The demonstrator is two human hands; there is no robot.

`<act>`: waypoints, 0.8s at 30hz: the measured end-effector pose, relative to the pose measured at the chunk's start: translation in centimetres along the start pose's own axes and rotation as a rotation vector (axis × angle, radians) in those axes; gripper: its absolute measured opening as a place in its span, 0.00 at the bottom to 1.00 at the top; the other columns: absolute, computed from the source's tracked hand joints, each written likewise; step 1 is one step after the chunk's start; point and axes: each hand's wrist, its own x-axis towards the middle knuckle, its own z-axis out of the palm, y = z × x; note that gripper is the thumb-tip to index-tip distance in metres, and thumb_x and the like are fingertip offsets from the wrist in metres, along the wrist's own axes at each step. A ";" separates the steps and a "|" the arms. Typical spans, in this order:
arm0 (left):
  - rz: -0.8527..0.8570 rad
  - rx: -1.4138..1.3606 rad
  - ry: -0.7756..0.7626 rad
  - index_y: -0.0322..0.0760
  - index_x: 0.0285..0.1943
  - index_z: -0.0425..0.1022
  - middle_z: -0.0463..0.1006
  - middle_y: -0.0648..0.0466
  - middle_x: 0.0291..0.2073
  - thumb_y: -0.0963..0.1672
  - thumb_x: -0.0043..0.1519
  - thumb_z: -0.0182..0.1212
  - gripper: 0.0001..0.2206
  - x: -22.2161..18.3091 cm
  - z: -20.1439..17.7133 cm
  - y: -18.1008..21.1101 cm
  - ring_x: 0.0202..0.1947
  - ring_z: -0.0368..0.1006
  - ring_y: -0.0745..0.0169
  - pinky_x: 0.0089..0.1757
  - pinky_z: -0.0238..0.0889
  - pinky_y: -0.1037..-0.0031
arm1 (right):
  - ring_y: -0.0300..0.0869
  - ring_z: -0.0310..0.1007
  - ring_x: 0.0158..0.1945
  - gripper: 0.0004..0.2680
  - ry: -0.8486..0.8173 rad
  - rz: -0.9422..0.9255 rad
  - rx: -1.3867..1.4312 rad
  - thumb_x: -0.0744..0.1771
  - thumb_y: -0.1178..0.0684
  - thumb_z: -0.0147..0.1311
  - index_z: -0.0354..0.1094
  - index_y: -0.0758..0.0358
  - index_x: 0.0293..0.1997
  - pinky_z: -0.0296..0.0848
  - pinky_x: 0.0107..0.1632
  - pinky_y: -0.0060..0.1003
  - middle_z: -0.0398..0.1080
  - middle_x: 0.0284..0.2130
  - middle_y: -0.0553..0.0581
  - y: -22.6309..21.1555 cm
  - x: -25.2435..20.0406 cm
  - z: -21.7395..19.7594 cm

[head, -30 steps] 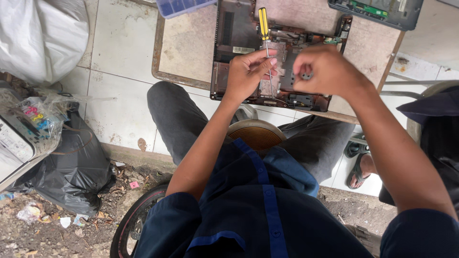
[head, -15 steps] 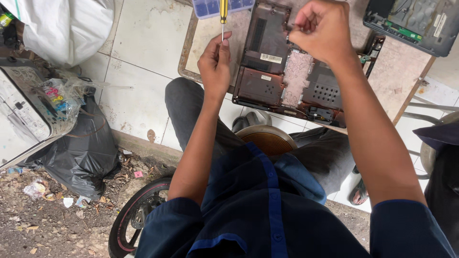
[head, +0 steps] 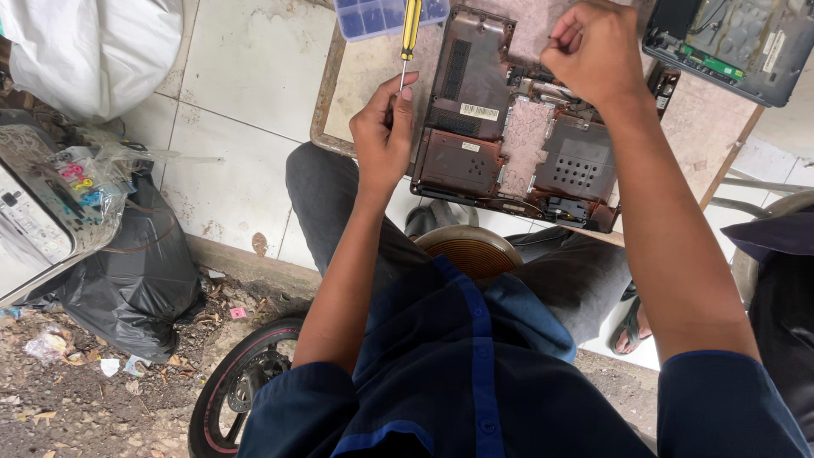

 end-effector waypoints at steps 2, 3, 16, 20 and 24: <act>0.014 0.003 0.001 0.43 0.63 0.80 0.61 0.65 0.20 0.49 0.76 0.52 0.15 -0.1 0.0 -0.3 0.23 0.55 0.76 0.30 0.54 0.77 | 0.38 0.76 0.34 0.04 0.000 0.000 -0.001 0.69 0.69 0.71 0.80 0.71 0.41 0.80 0.38 0.30 0.79 0.33 0.58 0.7 -0.2 0.1; 0.030 0.005 0.001 0.43 0.63 0.79 0.62 0.64 0.20 0.50 0.76 0.52 0.15 -0.1 0.0 -0.4 0.23 0.55 0.76 0.31 0.55 0.76 | 0.37 0.75 0.34 0.04 0.002 0.002 -0.003 0.69 0.68 0.71 0.80 0.70 0.42 0.79 0.38 0.30 0.78 0.33 0.58 1.0 -0.3 0.1; 0.029 0.011 0.001 0.42 0.62 0.80 0.62 0.63 0.19 0.49 0.76 0.53 0.14 -0.1 0.1 0.1 0.22 0.55 0.76 0.30 0.54 0.76 | 0.42 0.76 0.35 0.04 -0.028 0.006 -0.003 0.70 0.72 0.64 0.79 0.74 0.46 0.80 0.41 0.35 0.78 0.34 0.61 -0.1 -0.7 -1.1; 0.037 0.009 0.006 0.42 0.62 0.80 0.63 0.63 0.20 0.49 0.76 0.53 0.14 -0.1 0.2 0.1 0.23 0.57 0.76 0.31 0.56 0.77 | 0.43 0.76 0.36 0.03 -0.016 -0.014 -0.020 0.71 0.72 0.64 0.79 0.74 0.46 0.80 0.42 0.36 0.77 0.34 0.60 0.2 -1.0 -1.2; 0.021 -0.014 0.006 0.40 0.63 0.80 0.64 0.62 0.20 0.48 0.76 0.53 0.15 -0.2 0.2 0.2 0.23 0.59 0.75 0.30 0.57 0.77 | 0.43 0.76 0.36 0.05 -0.015 0.027 0.019 0.71 0.71 0.61 0.80 0.74 0.49 0.79 0.43 0.36 0.78 0.35 0.60 0.3 -1.5 -1.3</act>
